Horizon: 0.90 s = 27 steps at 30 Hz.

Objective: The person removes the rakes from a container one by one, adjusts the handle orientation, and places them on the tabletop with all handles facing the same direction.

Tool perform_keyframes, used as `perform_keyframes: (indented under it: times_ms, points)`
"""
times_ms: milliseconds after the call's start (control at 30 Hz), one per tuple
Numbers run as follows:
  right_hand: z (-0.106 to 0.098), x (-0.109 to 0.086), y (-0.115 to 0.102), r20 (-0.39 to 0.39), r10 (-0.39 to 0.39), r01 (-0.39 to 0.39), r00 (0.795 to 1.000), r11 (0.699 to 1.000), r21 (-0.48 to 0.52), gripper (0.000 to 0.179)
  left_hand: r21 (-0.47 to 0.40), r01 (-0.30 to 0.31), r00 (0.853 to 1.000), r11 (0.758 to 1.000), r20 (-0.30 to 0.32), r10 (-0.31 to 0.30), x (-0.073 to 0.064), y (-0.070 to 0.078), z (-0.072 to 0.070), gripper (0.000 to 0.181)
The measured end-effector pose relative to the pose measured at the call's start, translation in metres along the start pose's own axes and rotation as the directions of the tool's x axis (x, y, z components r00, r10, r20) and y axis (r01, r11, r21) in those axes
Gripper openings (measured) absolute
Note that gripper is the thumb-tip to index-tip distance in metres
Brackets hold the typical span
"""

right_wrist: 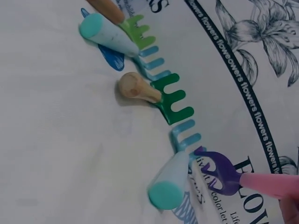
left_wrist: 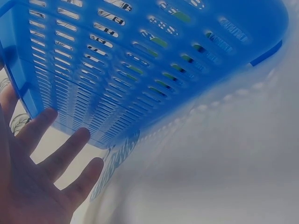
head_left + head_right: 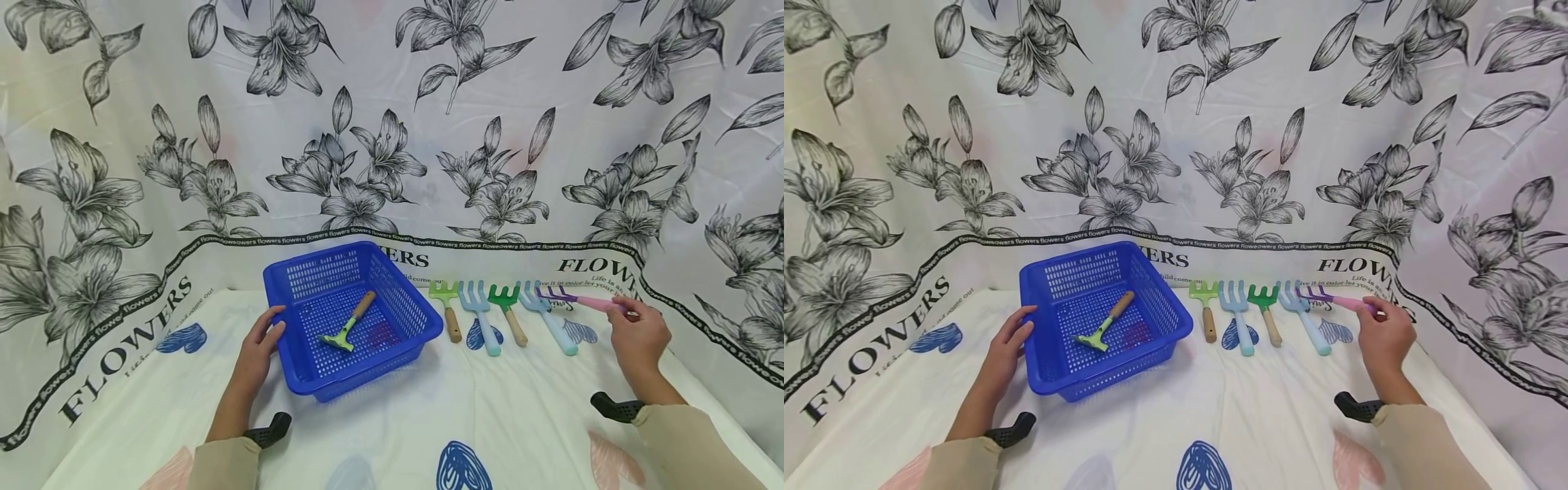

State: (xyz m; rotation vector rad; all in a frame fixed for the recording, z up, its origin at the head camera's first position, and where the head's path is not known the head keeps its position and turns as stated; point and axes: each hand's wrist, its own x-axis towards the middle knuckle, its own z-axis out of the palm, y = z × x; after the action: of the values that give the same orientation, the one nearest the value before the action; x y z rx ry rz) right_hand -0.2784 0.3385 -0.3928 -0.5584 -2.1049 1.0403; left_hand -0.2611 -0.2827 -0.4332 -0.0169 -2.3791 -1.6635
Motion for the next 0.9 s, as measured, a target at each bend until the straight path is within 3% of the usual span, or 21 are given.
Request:
perform_keyframes:
  times_ms: [233, 467, 533, 733, 900]
  points:
    - [0.001, 0.005, 0.003, -0.003, 0.035, -0.034, 0.999, 0.999, 0.025, 0.033, -0.010, -0.003, 1.000, 1.000, 0.004, 0.003, -0.001, 0.001, 0.000, 0.058]
    - [0.001, 0.003, 0.008, 0.034, 0.023, -0.022, 0.999, 0.999, -0.024, 0.033, -0.012, 0.012, 1.000, 1.000, 0.015, -0.011, -0.003, 0.012, 0.000, 0.055]
    - [0.002, 0.003, 0.010, 0.044, 0.019, -0.017, 0.999, 0.999, -0.048, 0.032, -0.003, 0.003, 1.000, 1.000, 0.008, -0.003, -0.002, 0.008, 0.000, 0.057]
    - [0.005, 0.000, 0.023, 0.117, 0.032, -0.016, 0.993, 0.991, -0.130, 0.035, -0.011, 0.006, 1.000, 1.000, 0.010, -0.006, -0.002, 0.007, 0.000, 0.056]
    - [0.004, -0.001, 0.037, 0.225, 0.062, -0.020, 0.972, 0.983, -0.185, 0.039, -0.014, 0.026, 1.000, 1.000, 0.017, -0.025, 0.000, 0.006, -0.002, 0.054]
